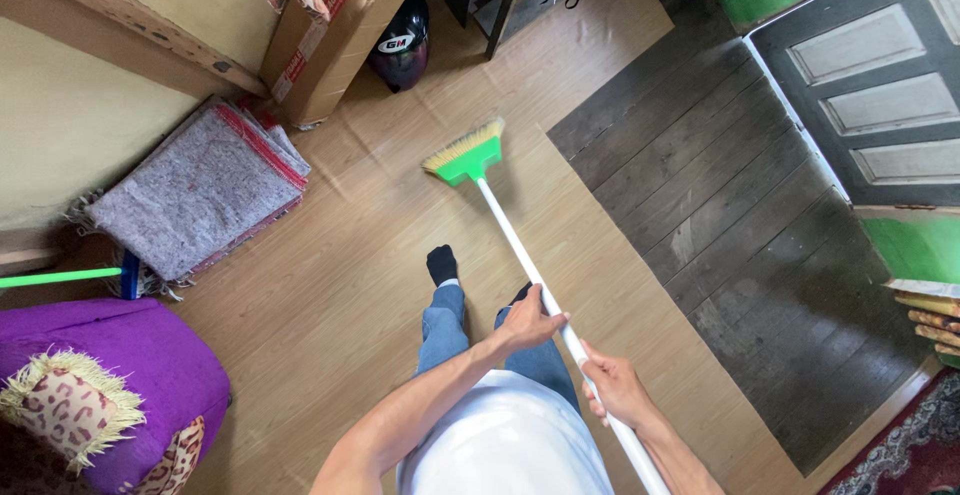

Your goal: The person sweeps the wooden and laminate floor using a broom, pushing debris toward the doorway and moving a yellow sponge aside.

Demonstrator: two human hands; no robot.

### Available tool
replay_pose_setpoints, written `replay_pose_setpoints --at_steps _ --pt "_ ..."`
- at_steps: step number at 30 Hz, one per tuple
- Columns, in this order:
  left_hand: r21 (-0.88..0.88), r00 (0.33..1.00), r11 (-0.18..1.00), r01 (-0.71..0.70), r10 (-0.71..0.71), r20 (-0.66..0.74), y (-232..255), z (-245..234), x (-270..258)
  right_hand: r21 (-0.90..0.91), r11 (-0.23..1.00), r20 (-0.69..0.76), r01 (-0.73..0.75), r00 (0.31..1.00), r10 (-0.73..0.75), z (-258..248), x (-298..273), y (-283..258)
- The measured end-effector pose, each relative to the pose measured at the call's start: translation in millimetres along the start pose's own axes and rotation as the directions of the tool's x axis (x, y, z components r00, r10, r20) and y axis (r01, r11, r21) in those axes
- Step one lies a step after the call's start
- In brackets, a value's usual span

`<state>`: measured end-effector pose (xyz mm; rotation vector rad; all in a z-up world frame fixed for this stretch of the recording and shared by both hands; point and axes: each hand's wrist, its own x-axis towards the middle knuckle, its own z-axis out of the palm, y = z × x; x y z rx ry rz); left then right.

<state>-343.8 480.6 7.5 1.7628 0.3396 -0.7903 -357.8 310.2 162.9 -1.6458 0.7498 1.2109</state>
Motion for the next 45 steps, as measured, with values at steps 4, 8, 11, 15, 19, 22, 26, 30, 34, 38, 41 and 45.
replay_pose_setpoints --at_steps 4,8,11,15,19,22,26,30,34,38,41,45 --pt "-0.148 0.996 0.989 0.005 -0.017 -0.083 -5 -23 -33 0.025 1.000 0.070 0.017 0.997 -0.019 17 -11 -4" --pt "-0.228 0.955 0.973 -0.013 -0.056 -0.292 -23 -57 -37 -0.029 0.996 0.152 0.081 0.986 -0.076 56 6 -32" --pt "-0.270 0.933 0.962 0.051 -0.143 -0.332 -53 -92 -20 -0.075 0.982 0.207 0.175 0.966 -0.156 94 35 -61" --pt "-0.205 0.855 0.977 0.061 -0.157 -0.494 -101 -136 28 -0.133 0.966 0.241 0.221 0.953 -0.184 139 91 -86" --pt "-0.121 0.826 0.987 0.107 -0.156 -0.541 -142 -173 65 -0.081 0.962 0.317 0.261 0.922 -0.224 174 170 -83" --pt "-0.143 0.834 0.980 0.136 -0.191 -0.518 -151 -178 74 0.043 0.990 0.342 0.131 0.930 -0.138 181 205 -83" --pt "-0.228 0.839 0.969 0.100 -0.205 -0.504 -131 -161 75 0.229 0.973 0.392 -0.035 0.918 -0.060 149 189 -84" --pt "-0.121 0.911 0.992 0.023 -0.071 -0.405 -103 -116 68 0.310 0.947 0.385 -0.088 0.922 -0.041 100 140 -73" --pt "-0.046 0.947 0.999 0.011 -0.025 -0.320 -75 -40 59 0.268 0.961 0.243 -0.074 0.970 0.007 48 88 -37" --pt "-0.026 0.984 1.000 -0.004 0.000 -0.177 -48 18 44 0.269 0.960 0.178 -0.076 0.984 0.028 9 56 6" --pt "-0.009 0.997 1.000 -0.027 0.027 -0.078 -24 29 24 0.239 0.970 0.065 -0.039 0.998 0.024 -5 43 29" --pt "0.026 0.999 1.000 0.017 -0.016 -0.041 14 22 4 0.332 0.942 0.071 -0.056 0.997 0.034 -18 27 35"
